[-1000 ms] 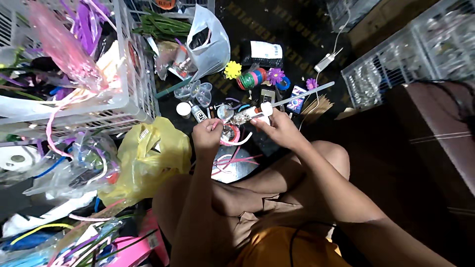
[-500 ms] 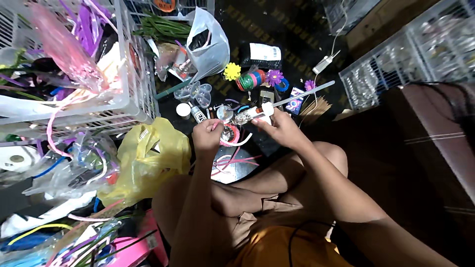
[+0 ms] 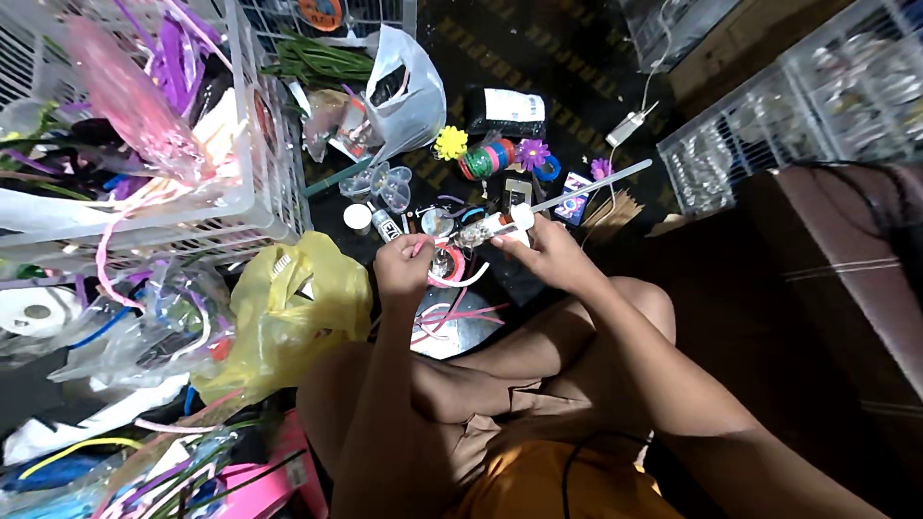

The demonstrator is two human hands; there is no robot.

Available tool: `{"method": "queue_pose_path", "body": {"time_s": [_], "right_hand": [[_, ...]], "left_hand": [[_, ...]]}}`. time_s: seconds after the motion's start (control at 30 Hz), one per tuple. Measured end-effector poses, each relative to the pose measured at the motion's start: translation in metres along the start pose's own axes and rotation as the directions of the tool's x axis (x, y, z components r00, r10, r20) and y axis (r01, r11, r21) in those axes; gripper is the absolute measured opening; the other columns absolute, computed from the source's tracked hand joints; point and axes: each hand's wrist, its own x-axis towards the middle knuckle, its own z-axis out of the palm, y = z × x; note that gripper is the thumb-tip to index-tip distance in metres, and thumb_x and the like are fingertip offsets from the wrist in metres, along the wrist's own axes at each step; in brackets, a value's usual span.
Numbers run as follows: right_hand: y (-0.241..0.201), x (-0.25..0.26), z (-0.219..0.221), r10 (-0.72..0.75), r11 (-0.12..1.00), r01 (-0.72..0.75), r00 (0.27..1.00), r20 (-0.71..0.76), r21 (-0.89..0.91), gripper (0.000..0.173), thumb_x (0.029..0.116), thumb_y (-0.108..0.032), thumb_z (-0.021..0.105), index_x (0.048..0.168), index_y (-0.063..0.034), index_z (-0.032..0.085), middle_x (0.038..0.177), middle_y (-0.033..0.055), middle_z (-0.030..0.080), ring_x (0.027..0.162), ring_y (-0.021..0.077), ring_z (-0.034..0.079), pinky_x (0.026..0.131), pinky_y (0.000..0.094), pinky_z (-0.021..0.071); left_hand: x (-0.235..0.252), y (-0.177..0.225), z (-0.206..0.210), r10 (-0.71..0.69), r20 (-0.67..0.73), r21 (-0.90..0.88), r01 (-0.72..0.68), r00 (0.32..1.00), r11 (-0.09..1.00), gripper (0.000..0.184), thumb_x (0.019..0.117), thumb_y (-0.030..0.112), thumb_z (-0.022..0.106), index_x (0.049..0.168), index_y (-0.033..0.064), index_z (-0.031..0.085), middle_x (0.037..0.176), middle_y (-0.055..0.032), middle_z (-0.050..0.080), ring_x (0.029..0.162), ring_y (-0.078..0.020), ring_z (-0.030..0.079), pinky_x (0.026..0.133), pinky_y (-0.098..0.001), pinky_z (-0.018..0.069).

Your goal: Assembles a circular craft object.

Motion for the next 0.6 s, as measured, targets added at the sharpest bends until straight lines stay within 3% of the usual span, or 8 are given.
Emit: {"method": "queue_pose_path", "body": {"time_s": [0.17, 0.33, 0.6], "right_hand": [[0.0065, -0.0016, 0.0003, -0.015, 1.000, 0.015, 1.000, -0.009, 0.003, 0.045, 0.1015, -0.047, 0.058, 0.119, -0.0064, 0.061, 0.071, 0.0055, 0.063, 0.056, 0.0168, 0.059, 0.053, 0.0395, 0.0505], [0.0026, -0.0005, 0.0006, -0.015, 1.000, 0.015, 1.000, -0.014, -0.010, 0.046, 0.1018, -0.048, 0.058, 0.116, -0.0047, 0.061, 0.074, 0.0078, 0.062, 0.058, 0.0199, 0.060, 0.054, 0.0421, 0.0515], [0.0068, -0.0037, -0.0029, -0.022, 0.999, 0.022, 1.000, -0.005, -0.039, 0.043, 0.1010, -0.048, 0.059, 0.112, -0.0070, 0.062, 0.069, 0.0039, 0.060, 0.056, 0.0152, 0.057, 0.052, 0.0379, 0.0490]], "left_hand": [[0.0003, 0.0015, 0.0001, -0.002, 0.001, 0.026, 0.002, 1.000, 1.000, 0.016, 0.0963, 0.014, 0.070, 0.107, 0.0038, 0.075, 0.092, -0.0082, 0.076, 0.080, -0.0116, 0.069, 0.078, -0.0357, 0.0550], [-0.0007, 0.0028, 0.0008, -0.009, -0.002, 0.030, 0.009, 1.000, 1.000, 0.016, 0.0957, 0.014, 0.071, 0.107, 0.0040, 0.075, 0.092, -0.0080, 0.076, 0.079, -0.0114, 0.069, 0.077, -0.0356, 0.0549], [-0.0011, 0.0021, 0.0007, 0.031, -0.023, 0.057, -0.029, 0.999, 0.998, 0.016, 0.0955, 0.013, 0.071, 0.108, 0.0037, 0.075, 0.094, -0.0092, 0.076, 0.083, -0.0131, 0.070, 0.080, -0.0365, 0.0553]]}}
